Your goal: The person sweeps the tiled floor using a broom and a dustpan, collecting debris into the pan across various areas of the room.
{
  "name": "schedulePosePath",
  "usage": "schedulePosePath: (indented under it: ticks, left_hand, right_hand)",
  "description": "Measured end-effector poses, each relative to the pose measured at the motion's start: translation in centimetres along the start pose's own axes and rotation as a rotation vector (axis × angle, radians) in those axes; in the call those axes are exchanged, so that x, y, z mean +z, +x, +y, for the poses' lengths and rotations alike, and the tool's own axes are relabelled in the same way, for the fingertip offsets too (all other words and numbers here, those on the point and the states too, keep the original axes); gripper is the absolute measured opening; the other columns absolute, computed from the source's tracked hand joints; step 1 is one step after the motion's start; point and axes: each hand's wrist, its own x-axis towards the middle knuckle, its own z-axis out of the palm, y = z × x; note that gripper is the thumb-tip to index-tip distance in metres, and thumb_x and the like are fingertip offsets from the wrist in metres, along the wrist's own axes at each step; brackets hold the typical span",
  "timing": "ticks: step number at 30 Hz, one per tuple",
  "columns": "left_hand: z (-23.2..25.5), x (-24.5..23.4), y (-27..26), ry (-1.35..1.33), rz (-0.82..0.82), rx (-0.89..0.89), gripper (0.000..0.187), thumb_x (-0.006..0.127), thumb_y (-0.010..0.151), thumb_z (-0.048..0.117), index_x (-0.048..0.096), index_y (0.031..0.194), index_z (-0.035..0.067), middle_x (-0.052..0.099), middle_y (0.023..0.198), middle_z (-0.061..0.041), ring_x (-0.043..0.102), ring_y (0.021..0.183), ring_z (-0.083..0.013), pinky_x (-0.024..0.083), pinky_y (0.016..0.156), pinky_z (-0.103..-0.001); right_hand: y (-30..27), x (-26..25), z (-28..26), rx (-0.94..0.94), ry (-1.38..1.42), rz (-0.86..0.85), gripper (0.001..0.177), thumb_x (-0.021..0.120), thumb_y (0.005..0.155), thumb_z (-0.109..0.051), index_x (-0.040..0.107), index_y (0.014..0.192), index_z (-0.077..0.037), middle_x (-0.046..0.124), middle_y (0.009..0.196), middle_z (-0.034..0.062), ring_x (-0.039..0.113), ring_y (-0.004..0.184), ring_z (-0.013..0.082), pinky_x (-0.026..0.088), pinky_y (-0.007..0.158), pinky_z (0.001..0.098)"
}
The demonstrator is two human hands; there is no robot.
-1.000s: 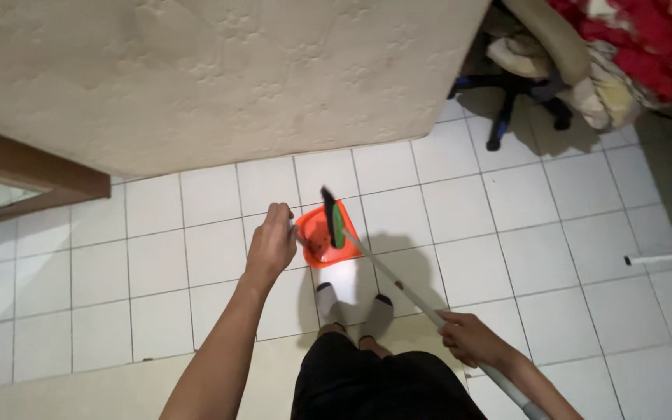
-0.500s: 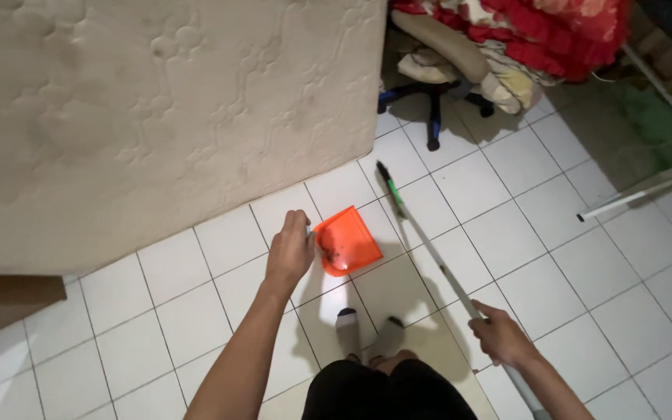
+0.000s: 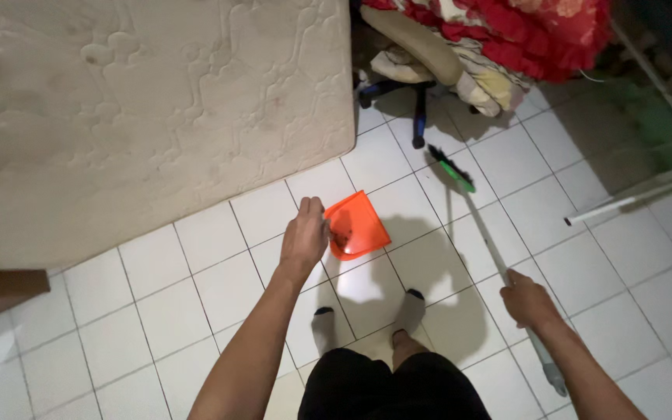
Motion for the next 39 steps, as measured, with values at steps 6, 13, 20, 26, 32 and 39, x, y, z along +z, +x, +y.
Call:
schedulePosePath:
  ticks: [6, 13, 20, 26, 32, 39]
  left_hand:
    - [4.1, 3.1, 1.9, 0.043, 0.018, -0.072, 0.024, 0.067, 0.089, 0.005, 0.048, 0.103, 0.001, 0.055, 0.111, -0.02, 0.066, 0.08, -0.0444, 0.057, 0.069, -0.053]
    - [6.8, 4.8, 3.6, 0.025, 0.081, -0.121, 0.021, 0.065, 0.091, 0.003, 0.048, 0.103, 0.001, 0.055, 0.11, -0.019, 0.066, 0.083, -0.0441, 0.057, 0.07, -0.052]
    - [7.0, 5.4, 4.6, 0.021, 0.093, -0.182, 0.024, 0.067, 0.088, 0.0, 0.048, 0.104, 0.001, 0.055, 0.111, -0.019, 0.066, 0.084, -0.0449, 0.058, 0.071, -0.052]
    - [6.2, 5.1, 3.9, 0.003, 0.103, -0.181, 0.025, 0.067, 0.088, 0.001, 0.049, 0.105, 0.002, 0.057, 0.11, -0.019, 0.066, 0.087, -0.0462, 0.057, 0.074, -0.054]
    - [4.7, 3.6, 1.5, -0.025, 0.149, -0.244, 0.025, 0.066, 0.086, 0.001, 0.051, 0.106, 0.004, 0.057, 0.111, -0.018, 0.065, 0.087, -0.0462, 0.056, 0.076, -0.055]
    - [0.1, 0.9, -3.7, -0.026, 0.205, -0.354, 0.022, 0.064, 0.09, 0.002, 0.05, 0.106, 0.004, 0.058, 0.112, -0.017, 0.064, 0.087, -0.0459, 0.053, 0.074, -0.056]
  right_hand:
    - [7.8, -4.6, 1.2, -0.093, -0.234, -0.052, 0.045, 0.05, 0.096, -0.017, 0.057, 0.136, 0.001, 0.079, 0.102, 0.0256, 0.076, 0.063, 0.0338, 0.063, 0.065, 0.0416]
    - [15.5, -2.8, 1.5, -0.163, -0.212, -0.172, 0.053, 0.049, 0.093, -0.015, 0.047, 0.144, -0.001, 0.073, 0.11, 0.0261, 0.076, 0.067, 0.0324, 0.065, 0.066, 0.0433]
    - [12.3, 1.9, 0.9, -0.237, -0.25, -0.423, 0.059, 0.052, 0.096, -0.019, 0.043, 0.153, -0.008, 0.071, 0.1, 0.0153, 0.071, 0.059, 0.0269, 0.061, 0.049, 0.0381]
    - [7.3, 1.3, -0.3, -0.152, 0.17, -0.753, 0.059, 0.055, 0.095, -0.014, 0.046, 0.153, -0.01, 0.05, 0.067, 0.0025, 0.043, 0.043, 0.0127, 0.041, 0.036, 0.0308]
    - [6.6, -0.3, 0.1, -0.164, 0.262, -0.812, 0.056, 0.05, 0.097, -0.013, 0.051, 0.153, -0.006, 0.041, 0.062, -0.0006, 0.034, 0.039, 0.011, 0.033, 0.032, 0.0297]
    - [4.8, -4.6, -2.3, -0.103, 0.267, -0.683, 0.059, 0.051, 0.097, -0.011, 0.043, 0.156, -0.008, 0.044, 0.061, 0.0013, 0.035, 0.04, 0.0127, 0.031, 0.034, 0.0305]
